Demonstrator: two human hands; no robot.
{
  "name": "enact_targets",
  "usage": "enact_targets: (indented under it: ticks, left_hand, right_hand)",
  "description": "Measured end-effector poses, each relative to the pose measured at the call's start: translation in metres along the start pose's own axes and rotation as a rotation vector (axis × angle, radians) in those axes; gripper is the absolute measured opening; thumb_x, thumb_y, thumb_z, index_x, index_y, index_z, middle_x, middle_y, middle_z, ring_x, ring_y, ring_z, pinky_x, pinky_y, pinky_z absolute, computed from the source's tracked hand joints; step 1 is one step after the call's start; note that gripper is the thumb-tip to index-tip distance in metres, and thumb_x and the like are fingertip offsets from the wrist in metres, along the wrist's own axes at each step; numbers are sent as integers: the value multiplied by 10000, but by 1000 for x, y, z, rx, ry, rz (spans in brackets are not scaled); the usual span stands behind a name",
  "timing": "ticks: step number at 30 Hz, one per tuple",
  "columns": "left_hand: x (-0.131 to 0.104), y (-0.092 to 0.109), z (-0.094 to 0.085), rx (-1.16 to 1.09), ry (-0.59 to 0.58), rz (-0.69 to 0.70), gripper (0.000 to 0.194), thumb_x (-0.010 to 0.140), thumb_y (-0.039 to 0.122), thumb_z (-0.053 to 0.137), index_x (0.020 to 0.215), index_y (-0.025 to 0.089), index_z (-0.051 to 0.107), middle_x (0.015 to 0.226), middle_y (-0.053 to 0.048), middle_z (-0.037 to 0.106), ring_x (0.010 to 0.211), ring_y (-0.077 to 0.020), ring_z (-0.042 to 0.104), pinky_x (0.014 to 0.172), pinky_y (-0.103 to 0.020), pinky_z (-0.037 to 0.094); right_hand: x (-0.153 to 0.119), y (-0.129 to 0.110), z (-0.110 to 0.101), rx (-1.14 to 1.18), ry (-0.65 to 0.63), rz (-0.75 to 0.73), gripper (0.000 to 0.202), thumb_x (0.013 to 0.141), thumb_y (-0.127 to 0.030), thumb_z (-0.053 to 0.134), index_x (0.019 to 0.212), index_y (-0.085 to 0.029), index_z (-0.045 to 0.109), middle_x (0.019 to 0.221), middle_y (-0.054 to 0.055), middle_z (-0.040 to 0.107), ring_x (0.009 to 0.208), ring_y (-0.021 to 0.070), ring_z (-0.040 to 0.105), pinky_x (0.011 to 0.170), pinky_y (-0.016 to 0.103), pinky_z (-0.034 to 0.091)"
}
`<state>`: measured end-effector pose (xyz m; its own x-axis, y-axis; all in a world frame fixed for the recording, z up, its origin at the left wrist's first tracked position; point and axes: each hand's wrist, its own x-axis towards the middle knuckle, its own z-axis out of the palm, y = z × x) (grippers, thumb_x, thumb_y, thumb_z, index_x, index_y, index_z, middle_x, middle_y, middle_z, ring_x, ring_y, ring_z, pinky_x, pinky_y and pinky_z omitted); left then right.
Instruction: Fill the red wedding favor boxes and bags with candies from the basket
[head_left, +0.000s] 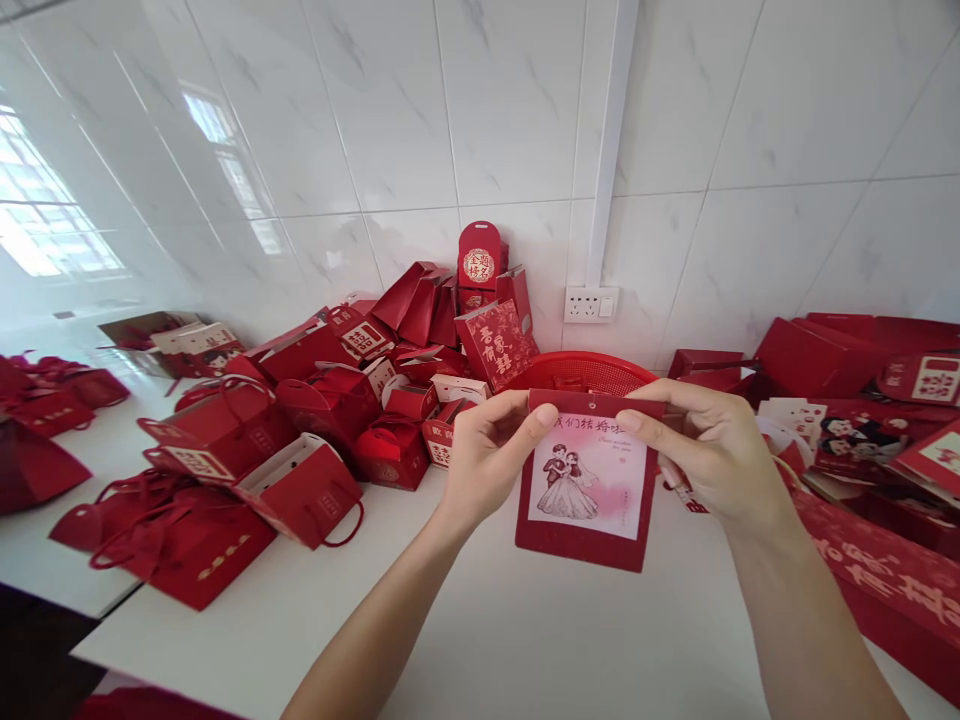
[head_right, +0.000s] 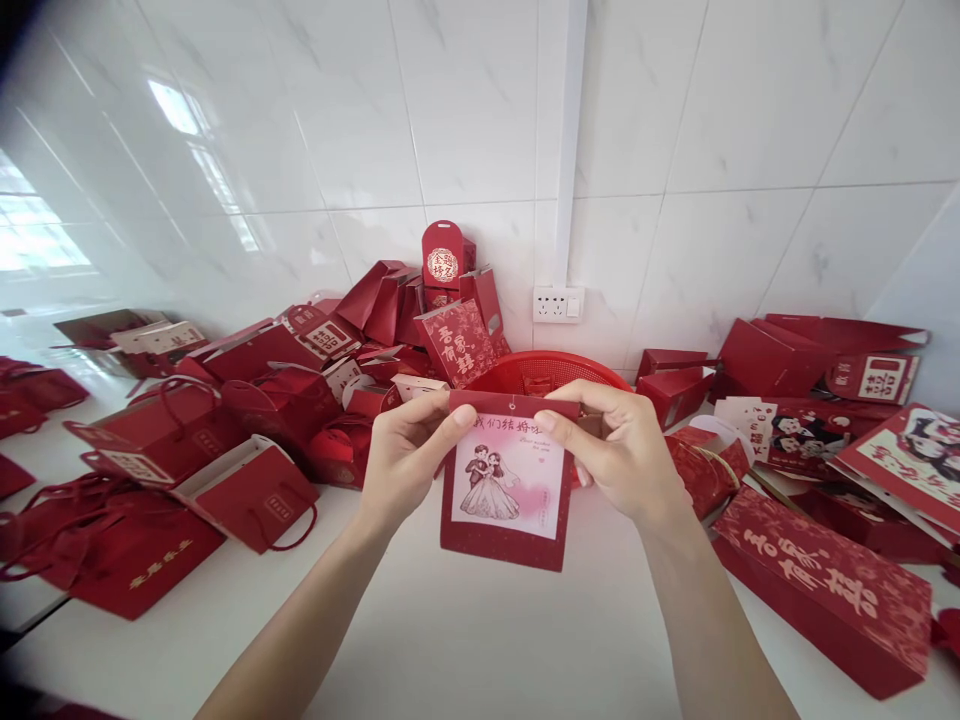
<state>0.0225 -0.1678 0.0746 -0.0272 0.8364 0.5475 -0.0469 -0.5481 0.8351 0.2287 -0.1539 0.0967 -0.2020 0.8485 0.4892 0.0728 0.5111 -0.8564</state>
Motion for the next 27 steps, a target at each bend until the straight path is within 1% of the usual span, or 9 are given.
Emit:
enact_targets:
  ticks: [5,8,10,11,13,16,21,24,27]
  left_hand:
    - [1,0,-3,3,26,-2,221,848,369,766,762,167,756,694,-15,655,636,-122,561,586,-233,459]
    - [2,0,-5,13,46,10,204,844,360,773,760,175,768,685,-8,639,631,-112,538,584,-227,441]
    - [3,0,-7,28,70,30,201,841,359,775,755,178,771,696,-9,640,643,-115,538,590,-230,439]
    - [4,0,-8,35,83,41,200,838,359,776,753,178,772,701,-11,641,647,-117,538,591,-232,439]
    - [5,1,-11,44,98,48,204,831,363,781,744,178,772,701,-11,639,643,-117,538,584,-234,437]
    - [7,0,-13,33,77,13,216,821,378,784,742,176,771,698,-12,636,630,-117,541,571,-235,444]
    - [8,2,-14,112,25,-49,225,822,398,766,778,177,781,744,-36,666,651,-137,569,536,-235,481]
    - [9,4,-15,183,11,-51,214,819,394,764,852,186,797,806,-51,689,694,-154,595,520,-231,498]
    - [9,4,-19,202,3,-81,246,810,400,776,944,195,800,820,-52,687,713,-161,609,514,-227,507]
  right_hand:
    - [1,0,2,-6,1,24,276,773,-475,825,799,-210,752,481,-56,524,337,66,420,289,190,341]
    - [2,1,-1,27,-60,83,291,749,-464,849,871,-213,766,568,-32,614,397,92,523,340,198,440]
    - [2,3,-3,50,-99,109,292,758,-452,848,922,-223,767,647,-19,665,456,110,592,411,214,514]
    - [2,3,-4,57,-109,105,270,770,-443,842,912,-227,764,679,-17,678,473,110,609,440,216,532]
    - [2,4,-5,59,-106,68,217,795,-423,827,831,-224,747,700,-23,676,472,93,606,465,203,529]
    - [2,3,-5,28,-69,4,233,810,-407,814,733,-211,714,671,-31,641,462,82,588,458,193,505]
    - [2,0,-4,-54,1,-74,227,859,-390,764,720,-218,716,626,-30,613,465,83,554,425,190,473]
    - [2,0,-4,-88,23,-92,219,866,-396,753,731,-226,723,614,-28,616,463,90,542,418,203,469]
    - [2,2,-4,-105,19,-98,236,869,-406,744,718,-227,716,624,-21,627,501,108,571,437,214,484]
